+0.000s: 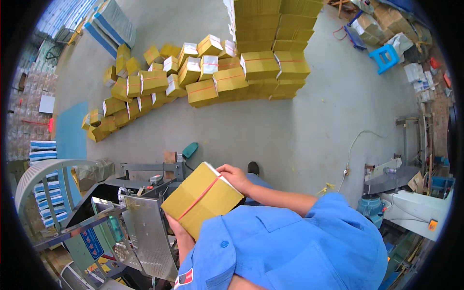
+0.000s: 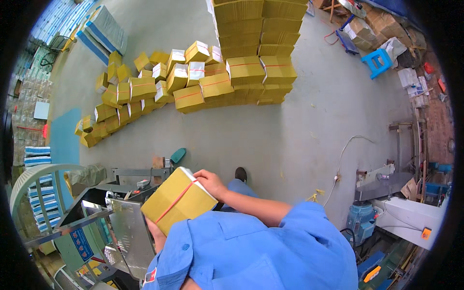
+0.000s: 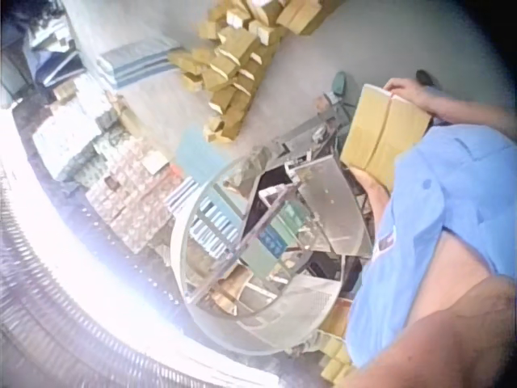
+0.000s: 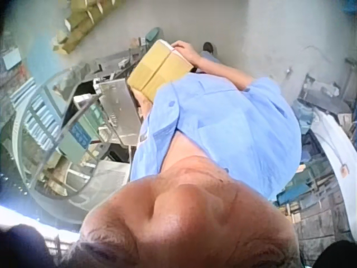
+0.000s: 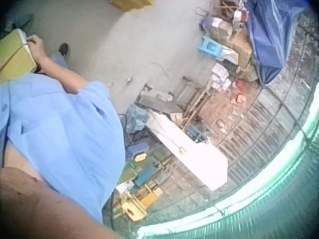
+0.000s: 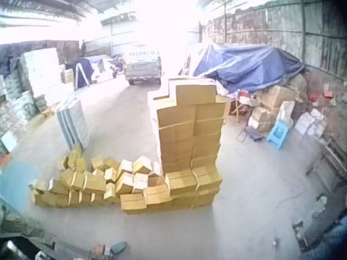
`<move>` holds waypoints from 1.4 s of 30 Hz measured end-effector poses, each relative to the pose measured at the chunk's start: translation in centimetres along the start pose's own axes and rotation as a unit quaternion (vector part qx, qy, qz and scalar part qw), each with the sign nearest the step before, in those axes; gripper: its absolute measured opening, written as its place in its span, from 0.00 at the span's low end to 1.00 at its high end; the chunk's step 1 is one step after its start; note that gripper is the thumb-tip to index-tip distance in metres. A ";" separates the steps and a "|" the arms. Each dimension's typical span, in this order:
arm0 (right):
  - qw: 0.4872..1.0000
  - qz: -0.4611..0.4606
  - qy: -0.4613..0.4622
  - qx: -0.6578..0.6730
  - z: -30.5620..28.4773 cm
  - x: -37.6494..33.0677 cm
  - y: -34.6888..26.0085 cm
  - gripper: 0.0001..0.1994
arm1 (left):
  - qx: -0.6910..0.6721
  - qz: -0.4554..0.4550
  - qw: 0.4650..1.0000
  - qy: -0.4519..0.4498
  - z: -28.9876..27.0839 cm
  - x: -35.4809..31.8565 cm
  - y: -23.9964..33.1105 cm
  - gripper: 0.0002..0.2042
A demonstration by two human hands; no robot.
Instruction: The recorder is counting, stacking, and bundling stacks of yellow paper products using a binding machine.
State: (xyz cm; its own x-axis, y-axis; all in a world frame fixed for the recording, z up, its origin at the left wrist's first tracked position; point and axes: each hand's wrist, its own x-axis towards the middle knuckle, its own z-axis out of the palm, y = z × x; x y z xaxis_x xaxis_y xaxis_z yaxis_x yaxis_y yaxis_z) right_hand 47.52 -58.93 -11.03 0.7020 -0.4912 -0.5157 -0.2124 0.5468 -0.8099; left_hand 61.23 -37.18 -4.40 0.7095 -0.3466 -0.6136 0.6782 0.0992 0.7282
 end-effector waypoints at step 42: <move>0.944 0.018 0.249 0.216 -40.0 28.9 -14.7 0.18 | 0.213 -0.244 0.930 -0.174 50.6 35.1 -12.8 0.30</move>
State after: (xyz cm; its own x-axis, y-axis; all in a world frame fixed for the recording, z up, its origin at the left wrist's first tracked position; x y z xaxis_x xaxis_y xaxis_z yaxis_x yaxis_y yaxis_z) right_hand 43.76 -108.30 -25.22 0.2709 -0.6655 -0.6955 0.1419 0.7422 -0.6550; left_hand 67.76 -97.83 -19.77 0.1822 -0.5416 -0.8207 0.7130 -0.5020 0.4896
